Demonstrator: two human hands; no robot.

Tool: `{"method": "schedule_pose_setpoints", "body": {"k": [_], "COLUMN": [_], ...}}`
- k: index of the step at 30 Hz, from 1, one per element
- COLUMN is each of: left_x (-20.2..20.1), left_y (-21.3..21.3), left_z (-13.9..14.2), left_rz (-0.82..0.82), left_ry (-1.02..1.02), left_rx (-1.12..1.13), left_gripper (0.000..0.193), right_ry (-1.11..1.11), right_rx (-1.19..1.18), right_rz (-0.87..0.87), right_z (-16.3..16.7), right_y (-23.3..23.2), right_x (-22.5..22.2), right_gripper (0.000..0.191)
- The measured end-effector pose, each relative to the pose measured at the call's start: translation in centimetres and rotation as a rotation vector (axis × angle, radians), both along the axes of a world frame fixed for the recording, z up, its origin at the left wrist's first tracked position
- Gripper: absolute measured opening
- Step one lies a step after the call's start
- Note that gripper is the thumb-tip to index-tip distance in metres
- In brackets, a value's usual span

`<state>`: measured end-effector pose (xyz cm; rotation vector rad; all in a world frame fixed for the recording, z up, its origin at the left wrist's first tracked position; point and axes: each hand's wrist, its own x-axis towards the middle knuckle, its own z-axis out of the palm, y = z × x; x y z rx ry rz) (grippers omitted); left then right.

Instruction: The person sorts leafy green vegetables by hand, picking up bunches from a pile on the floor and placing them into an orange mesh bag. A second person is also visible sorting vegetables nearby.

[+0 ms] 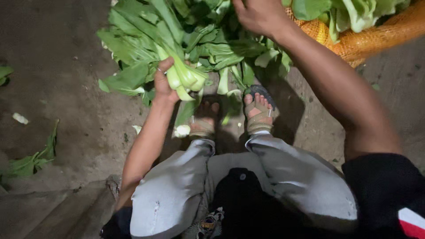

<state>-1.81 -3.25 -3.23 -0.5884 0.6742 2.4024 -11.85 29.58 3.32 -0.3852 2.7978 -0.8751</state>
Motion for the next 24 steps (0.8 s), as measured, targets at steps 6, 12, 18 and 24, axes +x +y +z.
{"method": "schedule_pose_setpoints", "body": {"k": [6,12,18,24], "left_x": [-0.1,-0.3,0.7,1.2], "left_y": [1.8,2.3,4.4,3.2], "left_z": [1.7,0.0,-2.0,-1.8], "left_rz": [-0.009,-0.075,0.088,0.024], "left_ry": [-0.054,0.009,-0.082,-0.051], "left_rx": [0.109,0.042,-0.128,-0.189], "left_gripper": [0.043,0.057,0.042,0.040], "right_ry": [0.004,0.130,0.293,-0.195], "right_rx": [-0.477,-0.339,0.421,0.395], "right_rz": [-0.006,-0.203,0.186,0.251], "right_z": [3.2,3.6,3.7,3.3], "right_y": [-1.5,-4.0,-9.0,-8.5], "right_x": [2.7,7.0,11.7,8.2], "right_gripper": [0.035,0.042,0.074,0.048]}}
